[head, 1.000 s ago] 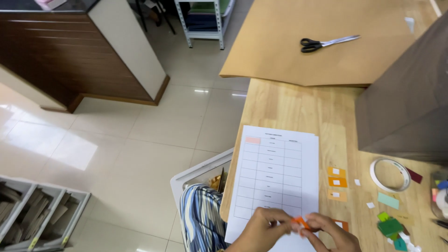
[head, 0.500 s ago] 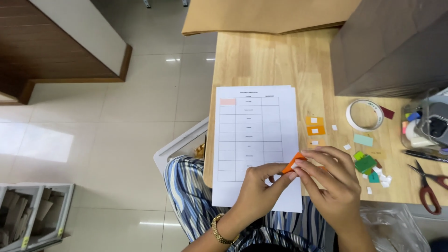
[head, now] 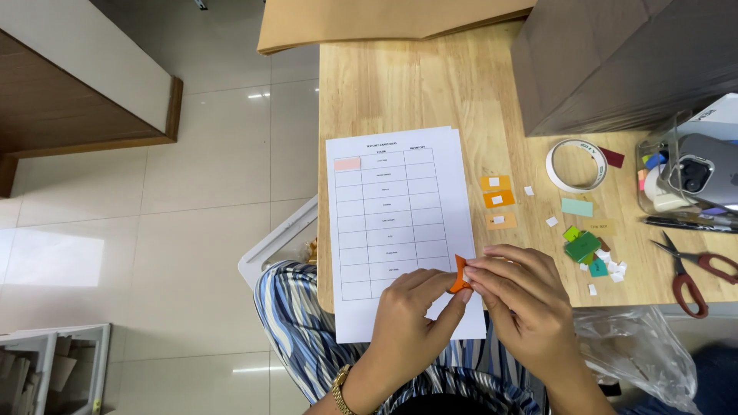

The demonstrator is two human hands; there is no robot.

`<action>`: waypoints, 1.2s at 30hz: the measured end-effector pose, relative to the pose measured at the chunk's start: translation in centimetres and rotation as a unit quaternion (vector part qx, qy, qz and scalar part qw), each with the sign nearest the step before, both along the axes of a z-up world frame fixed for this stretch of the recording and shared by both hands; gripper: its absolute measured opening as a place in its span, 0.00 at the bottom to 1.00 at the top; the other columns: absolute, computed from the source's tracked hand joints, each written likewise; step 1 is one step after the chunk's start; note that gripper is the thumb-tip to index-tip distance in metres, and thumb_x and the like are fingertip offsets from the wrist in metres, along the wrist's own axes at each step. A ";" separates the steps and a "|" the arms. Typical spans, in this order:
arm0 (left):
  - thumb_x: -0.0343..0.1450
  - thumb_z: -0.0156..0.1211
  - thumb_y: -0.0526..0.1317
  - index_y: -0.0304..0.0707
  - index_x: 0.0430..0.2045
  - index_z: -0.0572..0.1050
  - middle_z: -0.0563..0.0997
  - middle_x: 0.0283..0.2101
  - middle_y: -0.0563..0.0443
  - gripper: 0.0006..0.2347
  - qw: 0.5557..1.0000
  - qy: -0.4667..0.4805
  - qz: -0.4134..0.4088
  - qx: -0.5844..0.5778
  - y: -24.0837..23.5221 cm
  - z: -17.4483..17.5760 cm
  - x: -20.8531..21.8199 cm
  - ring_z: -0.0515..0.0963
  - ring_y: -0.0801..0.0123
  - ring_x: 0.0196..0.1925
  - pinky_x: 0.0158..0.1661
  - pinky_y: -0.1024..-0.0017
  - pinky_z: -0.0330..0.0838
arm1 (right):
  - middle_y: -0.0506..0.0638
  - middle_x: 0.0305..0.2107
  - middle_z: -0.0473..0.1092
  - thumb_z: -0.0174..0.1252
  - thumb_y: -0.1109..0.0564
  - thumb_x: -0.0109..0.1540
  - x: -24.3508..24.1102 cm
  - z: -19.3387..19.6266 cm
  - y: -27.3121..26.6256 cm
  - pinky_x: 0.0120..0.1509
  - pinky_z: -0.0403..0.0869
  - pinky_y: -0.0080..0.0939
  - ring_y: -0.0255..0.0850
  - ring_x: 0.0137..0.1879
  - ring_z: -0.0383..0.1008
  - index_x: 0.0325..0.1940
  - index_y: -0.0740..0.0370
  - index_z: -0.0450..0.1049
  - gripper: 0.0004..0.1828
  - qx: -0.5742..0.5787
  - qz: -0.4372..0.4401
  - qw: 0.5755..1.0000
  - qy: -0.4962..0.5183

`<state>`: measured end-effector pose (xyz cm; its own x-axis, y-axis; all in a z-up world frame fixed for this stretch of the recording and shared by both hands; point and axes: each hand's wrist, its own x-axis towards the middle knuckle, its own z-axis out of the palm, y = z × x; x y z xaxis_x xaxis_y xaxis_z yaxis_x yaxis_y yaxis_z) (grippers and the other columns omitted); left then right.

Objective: A person is preparing a color reference chart by cutting swatches, applying adhesive stickers, and organizing them on a template.

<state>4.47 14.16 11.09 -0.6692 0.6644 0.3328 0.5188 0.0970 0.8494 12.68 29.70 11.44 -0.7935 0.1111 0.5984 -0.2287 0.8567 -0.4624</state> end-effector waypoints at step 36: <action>0.75 0.54 0.38 0.37 0.36 0.77 0.81 0.29 0.52 0.06 0.999 0.018 0.014 -0.047 -0.5 0.7 -0.4 0.77 0.58 0.29 0.32 0.64 0.67 | 0.51 0.35 0.78 0.56 0.64 0.64 -1.0 0.0 -0.5 0.54 0.71 0.53 0.52 0.52 0.79 0.36 0.65 0.76 0.03 0.072 -0.001 0.997 0.011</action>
<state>4.08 13.66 11.75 -0.6766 0.6750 0.2942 0.5450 0.1903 0.8166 11.65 29.24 11.49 -0.7797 0.0251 0.6257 -0.2355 0.9141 -0.3301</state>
